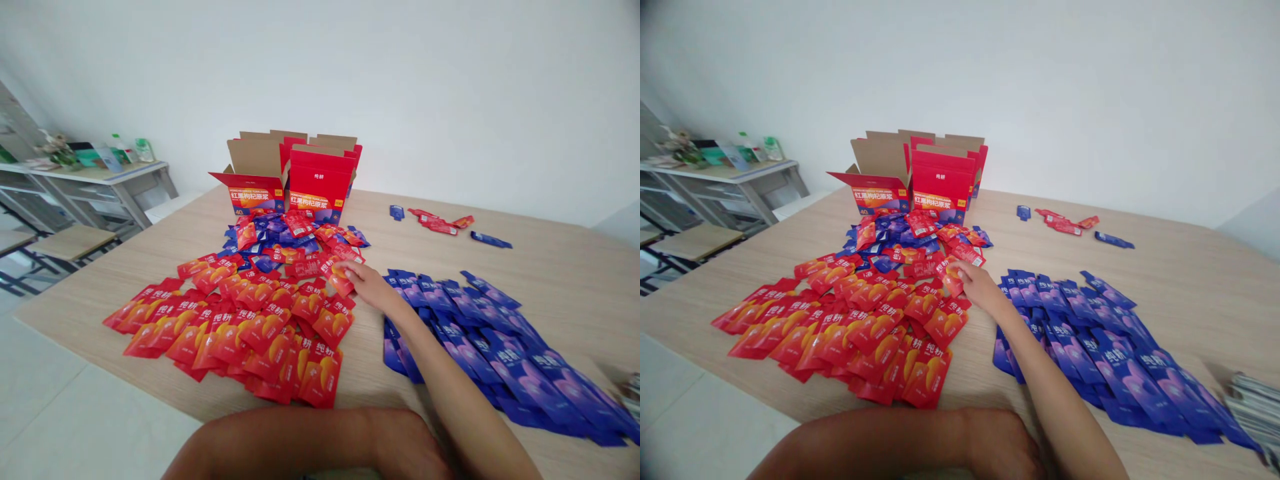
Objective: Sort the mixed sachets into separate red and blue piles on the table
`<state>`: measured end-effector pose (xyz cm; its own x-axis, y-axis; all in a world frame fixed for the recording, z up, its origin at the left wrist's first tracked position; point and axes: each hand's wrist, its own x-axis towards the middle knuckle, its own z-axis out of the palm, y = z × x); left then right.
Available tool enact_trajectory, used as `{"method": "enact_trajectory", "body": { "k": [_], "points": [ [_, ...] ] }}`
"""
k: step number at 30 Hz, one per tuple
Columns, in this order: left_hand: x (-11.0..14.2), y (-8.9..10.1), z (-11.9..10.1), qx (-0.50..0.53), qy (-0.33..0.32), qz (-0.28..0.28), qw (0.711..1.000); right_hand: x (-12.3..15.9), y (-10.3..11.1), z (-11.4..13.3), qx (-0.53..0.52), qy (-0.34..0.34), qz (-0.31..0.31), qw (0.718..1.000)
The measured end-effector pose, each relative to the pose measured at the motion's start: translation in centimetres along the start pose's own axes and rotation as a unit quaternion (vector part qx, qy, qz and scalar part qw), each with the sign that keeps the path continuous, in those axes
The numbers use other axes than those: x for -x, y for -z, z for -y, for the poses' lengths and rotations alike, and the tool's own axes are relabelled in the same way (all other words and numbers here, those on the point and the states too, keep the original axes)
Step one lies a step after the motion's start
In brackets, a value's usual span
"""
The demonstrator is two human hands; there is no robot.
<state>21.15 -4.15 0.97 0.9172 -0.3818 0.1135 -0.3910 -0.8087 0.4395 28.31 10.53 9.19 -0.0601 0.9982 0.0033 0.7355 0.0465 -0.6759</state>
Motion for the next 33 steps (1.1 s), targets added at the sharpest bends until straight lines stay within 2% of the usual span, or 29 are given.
{"method": "enact_trajectory", "body": {
  "k": [3, 5, 10, 15, 17, 20, 22, 23, 27, 30, 31, 33],
  "points": [
    [-0.2, -0.6, 0.6, 0.003, -0.113, 0.001, 0.994, 0.2, -1.0, 0.8, -0.080, 0.001, 0.039, 0.996],
    [-0.3, -0.4, 0.7, -0.001, -0.146, -0.020, 0.989, 0.6, -1.8, 1.5, -0.073, 0.013, 0.047, 0.996],
    [-0.3, 0.3, 0.5, -0.056, -0.152, -0.011, 0.987, 2.2, -3.2, 3.3, 0.036, 0.012, 0.115, 0.993],
    [-0.4, -0.3, 0.9, -0.082, -0.177, -0.050, 0.980, 3.8, -3.5, 4.4, 0.202, 0.023, 0.189, 0.961],
    [-0.5, -0.7, 1.2, -0.074, -0.192, -0.064, 0.977, 4.0, -3.3, 4.8, 0.251, 0.022, 0.177, 0.952],
    [-0.7, -0.9, 1.6, -0.047, -0.215, -0.068, 0.973, 3.9, -3.2, 5.4, 0.268, 0.030, 0.098, 0.958],
    [-1.0, -1.1, 1.8, -0.031, -0.209, -0.070, 0.975, 3.6, -3.7, 5.5, 0.271, 0.051, 0.061, 0.959],
    [-1.1, -1.2, 1.9, -0.023, -0.207, -0.069, 0.976, 3.5, -4.1, 5.4, 0.277, 0.058, 0.062, 0.957],
    [-1.9, -2.0, 2.6, -0.005, -0.205, -0.076, 0.976, 3.5, -5.6, 4.7, 0.285, 0.042, 0.123, 0.950],
    [-2.0, -2.3, 2.6, 0.024, -0.179, -0.083, 0.980, 3.7, -5.8, 4.7, 0.275, 0.043, 0.137, 0.951],
    [-1.7, -2.2, 2.3, 0.046, -0.162, -0.082, 0.982, 3.8, -5.8, 4.9, 0.276, 0.048, 0.135, 0.951],
    [-1.0, -1.9, 1.3, 0.102, -0.064, -0.103, 0.987, 4.3, -5.6, 5.9, 0.273, 0.058, 0.114, 0.953]
  ]
}}
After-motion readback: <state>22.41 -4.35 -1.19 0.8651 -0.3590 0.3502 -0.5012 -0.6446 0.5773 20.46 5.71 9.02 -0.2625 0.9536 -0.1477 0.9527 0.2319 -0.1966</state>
